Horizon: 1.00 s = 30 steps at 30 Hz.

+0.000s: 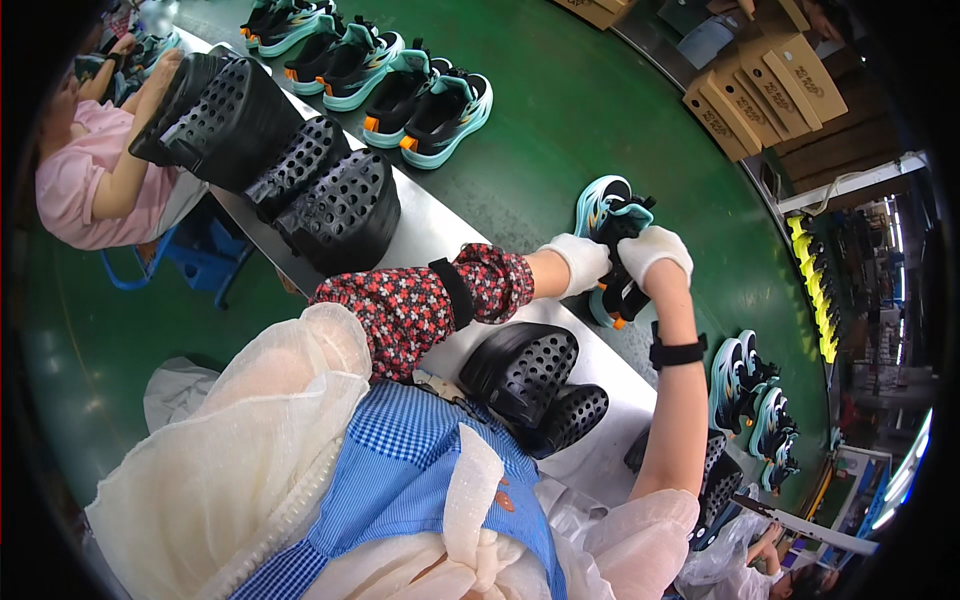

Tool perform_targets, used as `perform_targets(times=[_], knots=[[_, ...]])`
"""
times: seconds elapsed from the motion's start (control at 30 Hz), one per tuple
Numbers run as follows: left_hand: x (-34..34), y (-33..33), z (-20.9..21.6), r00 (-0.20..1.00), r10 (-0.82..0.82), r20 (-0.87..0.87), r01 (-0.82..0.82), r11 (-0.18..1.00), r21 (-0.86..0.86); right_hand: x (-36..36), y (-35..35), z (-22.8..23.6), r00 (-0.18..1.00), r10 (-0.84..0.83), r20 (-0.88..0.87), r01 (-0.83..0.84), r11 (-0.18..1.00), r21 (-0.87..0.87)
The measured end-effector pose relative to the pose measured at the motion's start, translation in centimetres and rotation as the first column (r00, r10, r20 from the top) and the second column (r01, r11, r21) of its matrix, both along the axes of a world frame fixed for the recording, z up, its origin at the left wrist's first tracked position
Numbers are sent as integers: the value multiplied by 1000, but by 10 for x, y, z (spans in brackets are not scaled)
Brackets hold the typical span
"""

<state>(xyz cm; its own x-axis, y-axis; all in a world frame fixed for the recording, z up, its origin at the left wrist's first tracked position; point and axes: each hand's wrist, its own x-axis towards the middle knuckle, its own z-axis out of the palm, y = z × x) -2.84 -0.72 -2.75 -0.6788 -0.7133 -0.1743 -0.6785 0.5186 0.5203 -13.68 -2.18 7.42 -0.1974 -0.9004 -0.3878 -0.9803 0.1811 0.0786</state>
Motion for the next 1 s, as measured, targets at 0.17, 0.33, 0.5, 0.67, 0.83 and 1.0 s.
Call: perform_targets(times=[0.17, 0.33, 0.5, 0.67, 0.83, 1.0], knots=[[-4, -5, -2, 994, 83, 66, -89, 992, 92, 15, -13, -45, 998, -69, -13, 68, 996, -50], [-5, -17, -1, 978, -40, 207, 16, 993, 117, 1, -33, -59, 974, 35, 225, -47, 998, 46], [-11, -24, 5, 963, 67, 262, -127, 968, 217, 3, -51, -89, 988, 45, 150, -30, 995, -98], [-9, -18, 15, 956, 61, 287, -119, 975, 190, 8, -49, -91, 990, 24, 142, -6, 992, -128], [-4, -9, 2, 956, 5, 294, -29, 997, 77, 4, -23, -71, 981, 46, 191, -23, 992, -121], [11, -1, 1, 965, 114, 237, -133, 989, 62, -2, 79, -14, 823, 199, 532, -34, 952, -303]])
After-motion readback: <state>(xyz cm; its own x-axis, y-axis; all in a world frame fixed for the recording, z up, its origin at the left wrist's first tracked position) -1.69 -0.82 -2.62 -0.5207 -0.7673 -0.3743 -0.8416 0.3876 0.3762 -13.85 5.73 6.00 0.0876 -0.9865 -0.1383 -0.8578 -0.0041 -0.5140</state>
